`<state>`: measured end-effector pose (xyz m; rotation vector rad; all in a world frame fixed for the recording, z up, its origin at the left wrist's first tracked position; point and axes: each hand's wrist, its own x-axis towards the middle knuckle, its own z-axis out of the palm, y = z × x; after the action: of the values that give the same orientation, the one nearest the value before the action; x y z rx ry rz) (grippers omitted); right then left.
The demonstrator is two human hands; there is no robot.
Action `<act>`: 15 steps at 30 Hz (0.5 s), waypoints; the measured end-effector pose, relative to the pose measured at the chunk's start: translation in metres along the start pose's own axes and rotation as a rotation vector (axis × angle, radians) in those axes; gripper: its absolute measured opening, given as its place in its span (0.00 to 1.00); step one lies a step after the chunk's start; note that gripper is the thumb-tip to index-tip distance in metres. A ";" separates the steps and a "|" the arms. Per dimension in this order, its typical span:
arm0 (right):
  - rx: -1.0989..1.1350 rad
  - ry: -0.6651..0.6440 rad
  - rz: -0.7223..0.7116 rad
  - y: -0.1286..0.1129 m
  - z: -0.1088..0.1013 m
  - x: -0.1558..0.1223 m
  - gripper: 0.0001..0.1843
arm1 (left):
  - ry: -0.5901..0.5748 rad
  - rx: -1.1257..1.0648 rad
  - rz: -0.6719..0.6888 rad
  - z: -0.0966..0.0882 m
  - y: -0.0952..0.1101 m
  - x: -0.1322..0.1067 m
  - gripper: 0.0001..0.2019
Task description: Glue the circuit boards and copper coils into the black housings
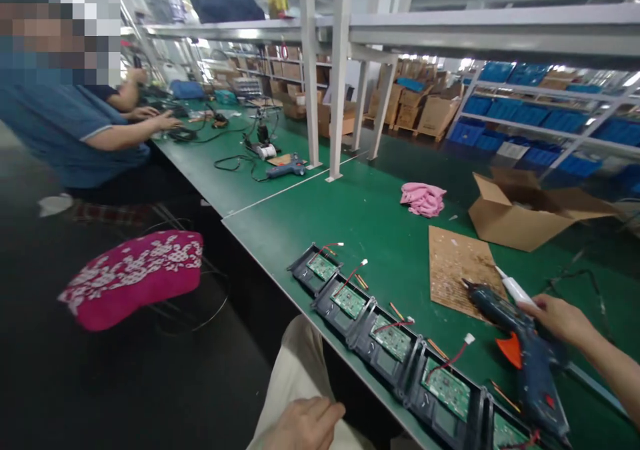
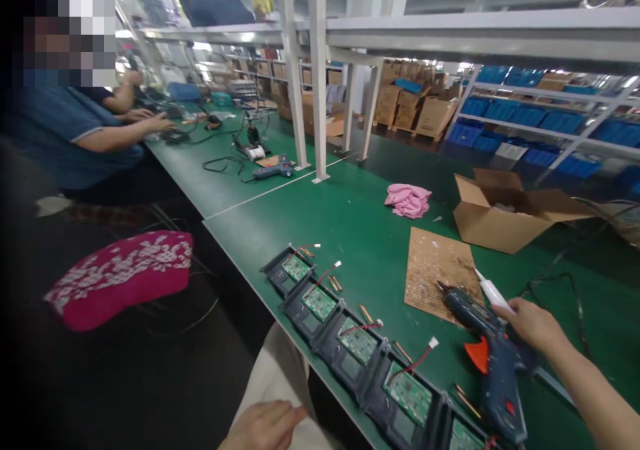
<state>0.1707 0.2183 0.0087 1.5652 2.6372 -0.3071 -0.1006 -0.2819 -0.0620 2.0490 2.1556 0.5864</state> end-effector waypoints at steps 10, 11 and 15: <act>0.040 0.150 -0.145 -0.097 -0.044 -0.017 0.18 | 0.286 -0.053 -0.015 -0.025 -0.019 0.017 0.16; 0.064 0.137 -0.186 -0.123 -0.044 -0.018 0.17 | 0.342 -0.066 -0.022 -0.031 -0.022 0.022 0.15; 0.215 -0.011 -0.402 -0.239 -0.030 -0.020 0.12 | 0.530 -0.100 -0.042 -0.058 -0.037 0.043 0.15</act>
<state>-0.0276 0.0959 0.0744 1.0529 2.9780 -0.6356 -0.1590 -0.2519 -0.0134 1.9495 2.3539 1.3289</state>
